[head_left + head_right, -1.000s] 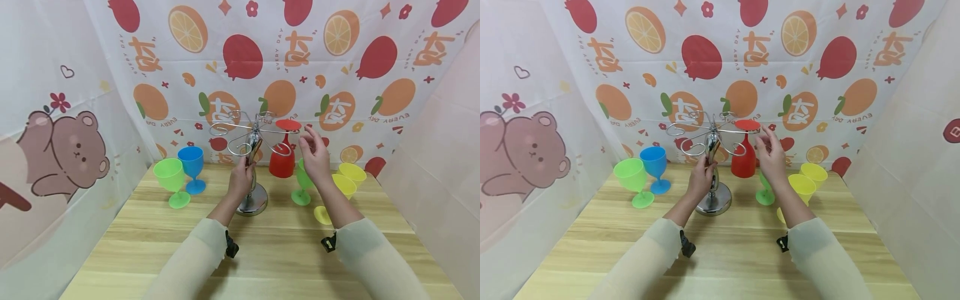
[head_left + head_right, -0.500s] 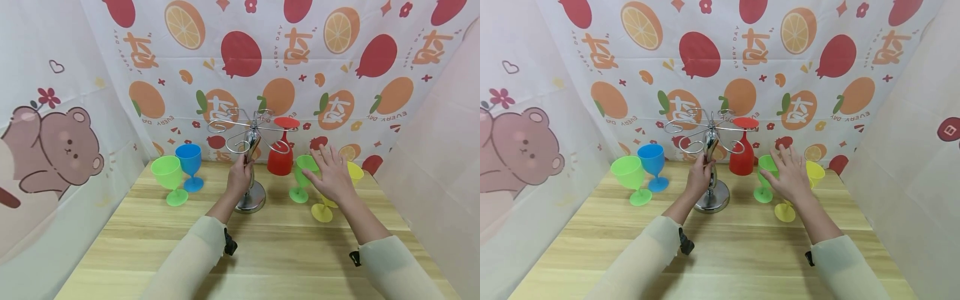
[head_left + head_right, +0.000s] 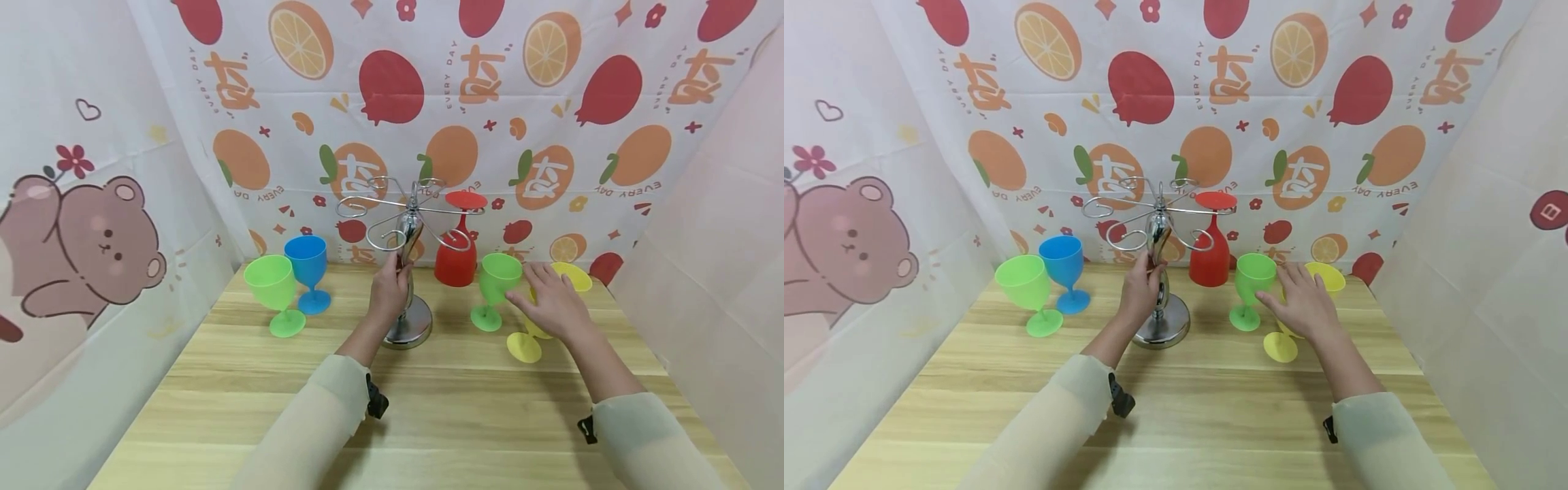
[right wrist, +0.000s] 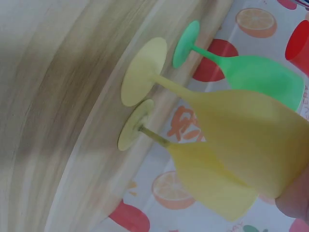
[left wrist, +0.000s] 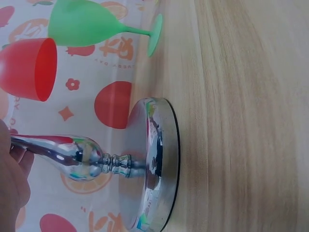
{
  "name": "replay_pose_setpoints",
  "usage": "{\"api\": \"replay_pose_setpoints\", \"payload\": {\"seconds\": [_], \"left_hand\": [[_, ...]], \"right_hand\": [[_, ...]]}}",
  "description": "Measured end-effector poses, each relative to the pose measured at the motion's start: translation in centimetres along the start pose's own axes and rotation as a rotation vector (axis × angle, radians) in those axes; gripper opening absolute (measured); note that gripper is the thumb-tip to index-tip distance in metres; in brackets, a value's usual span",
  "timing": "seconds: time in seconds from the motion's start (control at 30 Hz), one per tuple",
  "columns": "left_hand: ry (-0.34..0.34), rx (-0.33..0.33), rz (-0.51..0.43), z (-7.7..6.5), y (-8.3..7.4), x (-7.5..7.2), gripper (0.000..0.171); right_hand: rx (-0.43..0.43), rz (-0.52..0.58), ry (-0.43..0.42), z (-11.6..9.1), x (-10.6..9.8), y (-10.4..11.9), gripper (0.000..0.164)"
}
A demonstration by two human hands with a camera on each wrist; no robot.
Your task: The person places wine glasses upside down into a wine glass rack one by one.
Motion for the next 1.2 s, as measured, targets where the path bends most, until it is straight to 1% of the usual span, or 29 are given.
{"api": "replay_pose_setpoints", "payload": {"seconds": [0.2,0.33,0.63,0.97,1.2], "left_hand": [[-0.02,0.006,-0.013,-0.5,-0.1,0.0,0.015],[-0.021,0.011,-0.022,-0.2,0.0,0.1,0.015],[0.0,-0.001,-0.032,0.1,0.6,0.5,0.016],[0.0,-0.004,-0.037,0.3,1.2,0.7,0.018],[0.025,-0.015,-0.029,0.7,1.4,0.9,0.014]], "right_hand": [[0.038,0.045,0.014,-0.2,0.5,-0.4,0.094],[0.058,0.063,0.018,0.0,0.4,-0.4,0.097],[0.075,0.051,0.026,0.1,0.7,-0.1,0.094],[0.075,0.036,0.03,0.3,0.8,0.0,0.092],[0.083,0.025,0.017,0.6,1.0,-0.2,0.1]]}}
Point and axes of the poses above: each hand's wrist, its own z-axis towards the middle knuckle, its own x-axis out of the palm, y = z × x, the point moved 8 cm from there along z, towards the middle knuckle, and after that the axes turned 2 degrees about -y, right-handed, at the moved point
